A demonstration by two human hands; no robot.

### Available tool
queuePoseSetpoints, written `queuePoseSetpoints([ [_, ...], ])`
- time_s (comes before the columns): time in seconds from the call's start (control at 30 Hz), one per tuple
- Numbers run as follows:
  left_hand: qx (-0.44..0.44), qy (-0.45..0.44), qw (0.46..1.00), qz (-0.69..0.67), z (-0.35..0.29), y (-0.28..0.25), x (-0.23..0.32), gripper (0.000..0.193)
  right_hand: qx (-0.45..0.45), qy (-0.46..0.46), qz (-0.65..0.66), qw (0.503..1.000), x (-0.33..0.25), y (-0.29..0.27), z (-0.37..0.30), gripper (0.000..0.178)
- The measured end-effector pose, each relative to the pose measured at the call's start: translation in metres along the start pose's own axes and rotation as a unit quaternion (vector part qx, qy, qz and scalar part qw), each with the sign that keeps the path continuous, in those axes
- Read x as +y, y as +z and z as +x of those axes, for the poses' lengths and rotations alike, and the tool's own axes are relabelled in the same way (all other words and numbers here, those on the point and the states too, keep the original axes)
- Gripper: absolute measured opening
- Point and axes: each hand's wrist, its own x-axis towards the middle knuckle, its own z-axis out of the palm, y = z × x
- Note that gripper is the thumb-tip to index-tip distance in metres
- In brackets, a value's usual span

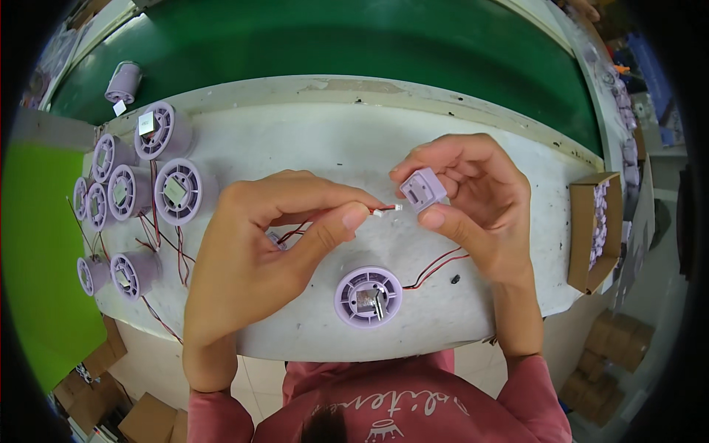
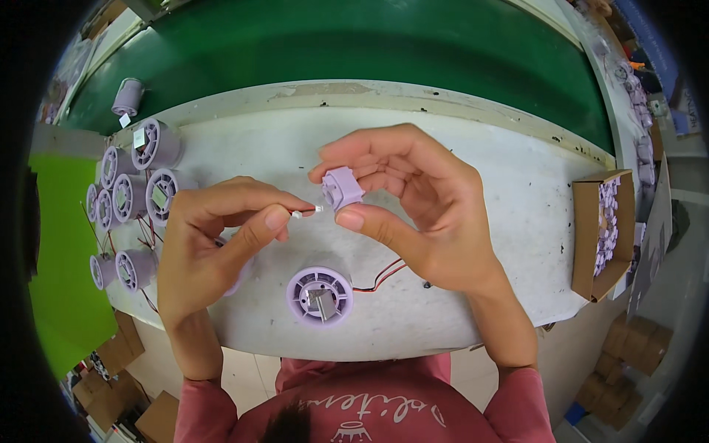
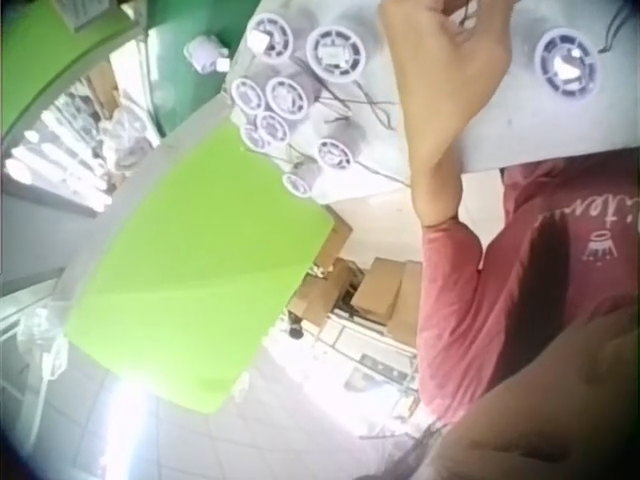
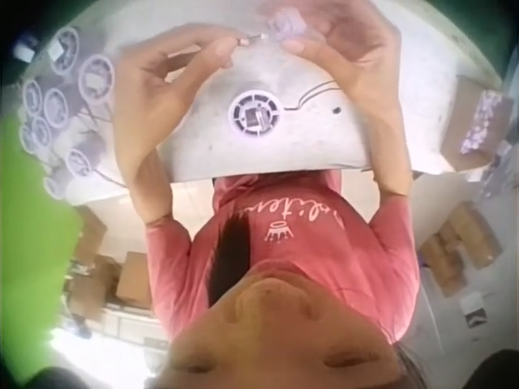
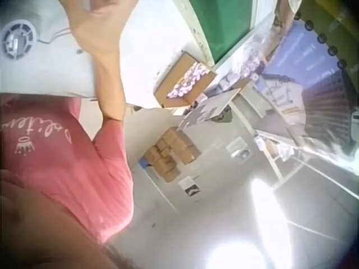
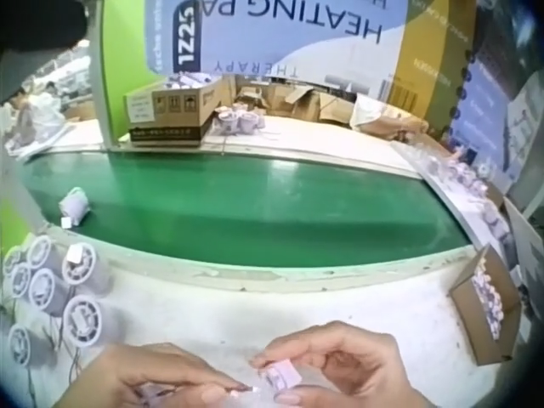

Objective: The person assembles electronic components by picking up a purple housing and a small white connector, inserting the connector into the housing, and threading wires through the assembly before placing the finished unit on the work surface.

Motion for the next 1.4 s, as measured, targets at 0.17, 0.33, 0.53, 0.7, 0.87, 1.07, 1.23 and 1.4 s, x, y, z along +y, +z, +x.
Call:
queuePoseSetpoints([
  [0.17, -0.004, 0.066, 0.997, 0.037, 0.000, -0.002, -0.002, 0.010, 0.043, 0.058, 0.038, 0.997, -0.006, 0.005, 0.000, 0.042],
  [0.33, 0.088, 0.075, 0.992, 0.055, -0.002, 0.008, 0.000, 0.010, 0.060, 0.152, 0.059, 0.985, -0.014, 0.005, 0.005, 0.040],
  [0.53, 0.094, 0.049, 0.994, 0.001, 0.000, 0.015, 0.000, 0.012, -0.012, 0.094, -0.082, 0.992, -0.010, 0.001, 0.000, 0.044],
  [0.7, 0.062, 0.017, 0.996, -0.055, 0.000, 0.013, 0.003, 0.011, -0.021, 0.032, -0.159, 0.987, -0.010, 0.007, 0.003, 0.044],
  [0.87, 0.034, -0.027, 0.992, -0.116, 0.001, 0.010, 0.005, 0.012, -0.026, -0.002, -0.195, 0.981, -0.010, 0.010, 0.003, 0.039],
  [1.07, 0.027, -0.019, 0.990, -0.136, 0.002, 0.008, 0.002, 0.012, -0.037, -0.031, -0.258, 0.965, -0.009, 0.010, 0.003, 0.037],
  [1.23, 0.002, 0.003, 0.995, -0.102, 0.000, 0.009, 0.004, 0.011, -0.062, -0.005, -0.282, 0.958, -0.014, 0.011, 0.002, 0.038],
  [1.4, -0.003, -0.025, 0.992, -0.127, -0.002, 0.008, 0.004, 0.013, -0.024, -0.051, -0.258, 0.965, -0.009, 0.014, -0.002, 0.038],
])
